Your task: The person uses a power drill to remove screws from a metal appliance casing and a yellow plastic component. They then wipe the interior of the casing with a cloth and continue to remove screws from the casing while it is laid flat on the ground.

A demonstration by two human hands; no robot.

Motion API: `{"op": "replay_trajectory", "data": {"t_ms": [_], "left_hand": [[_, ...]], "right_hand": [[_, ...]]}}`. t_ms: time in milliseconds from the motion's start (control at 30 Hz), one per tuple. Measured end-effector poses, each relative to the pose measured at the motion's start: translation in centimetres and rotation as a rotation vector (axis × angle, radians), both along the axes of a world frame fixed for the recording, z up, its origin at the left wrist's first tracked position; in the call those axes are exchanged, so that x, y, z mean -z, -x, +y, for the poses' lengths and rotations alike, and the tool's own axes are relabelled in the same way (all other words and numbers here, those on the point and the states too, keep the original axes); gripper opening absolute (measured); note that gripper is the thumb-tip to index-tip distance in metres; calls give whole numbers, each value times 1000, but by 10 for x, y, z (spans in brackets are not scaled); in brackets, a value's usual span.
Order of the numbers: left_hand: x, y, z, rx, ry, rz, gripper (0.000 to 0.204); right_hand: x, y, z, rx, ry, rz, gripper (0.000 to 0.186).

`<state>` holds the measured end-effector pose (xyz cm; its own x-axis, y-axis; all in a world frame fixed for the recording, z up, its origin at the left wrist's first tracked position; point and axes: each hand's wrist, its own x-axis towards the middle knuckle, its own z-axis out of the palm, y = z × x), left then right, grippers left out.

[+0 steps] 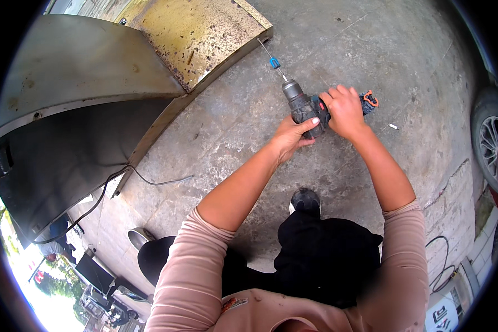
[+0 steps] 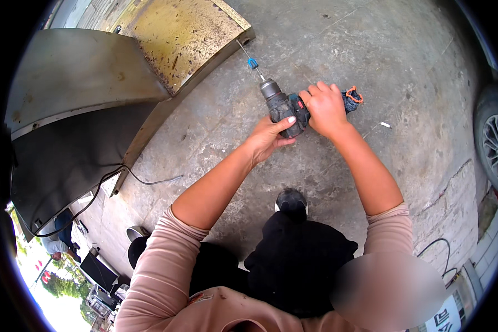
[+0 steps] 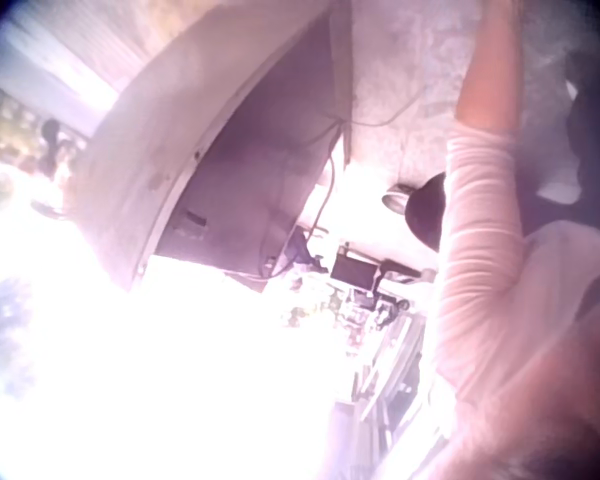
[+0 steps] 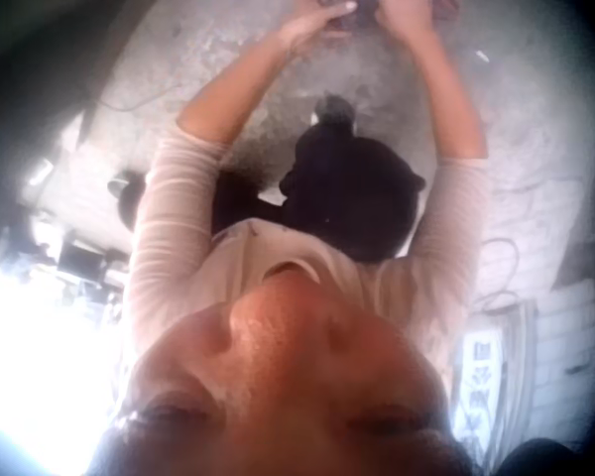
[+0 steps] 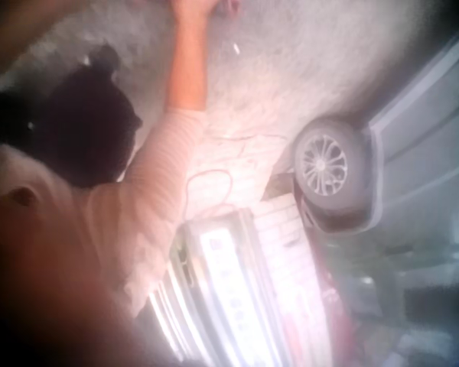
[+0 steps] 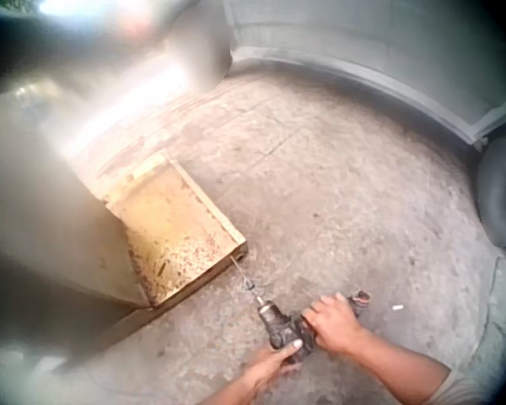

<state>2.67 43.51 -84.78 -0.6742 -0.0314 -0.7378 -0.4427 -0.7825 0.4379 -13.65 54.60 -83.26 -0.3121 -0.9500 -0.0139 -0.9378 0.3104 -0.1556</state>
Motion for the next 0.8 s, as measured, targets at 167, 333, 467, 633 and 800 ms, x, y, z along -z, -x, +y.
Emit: {"op": "replay_trajectory", "data": {"t_ms": [167,333,467,633,800], "left_hand": [[-5,2,0,16,31,-29,54],[-10,-2,-4,42,87,-47,54],[-10,-5,-4,55,121,-32,56],[-13,-3,-5,63,120,-18,55],[-7,-6,-3,34,102,-52,56]], "right_hand": [[0,2,1,-16,28,-14,47],[5,-7,4,-11,66,-23,58],[4,-10,4,-2,60,-39,57],[2,-9,5,-1,64,-40,54],[2,-11,4,-6,42,-54,53]]}}
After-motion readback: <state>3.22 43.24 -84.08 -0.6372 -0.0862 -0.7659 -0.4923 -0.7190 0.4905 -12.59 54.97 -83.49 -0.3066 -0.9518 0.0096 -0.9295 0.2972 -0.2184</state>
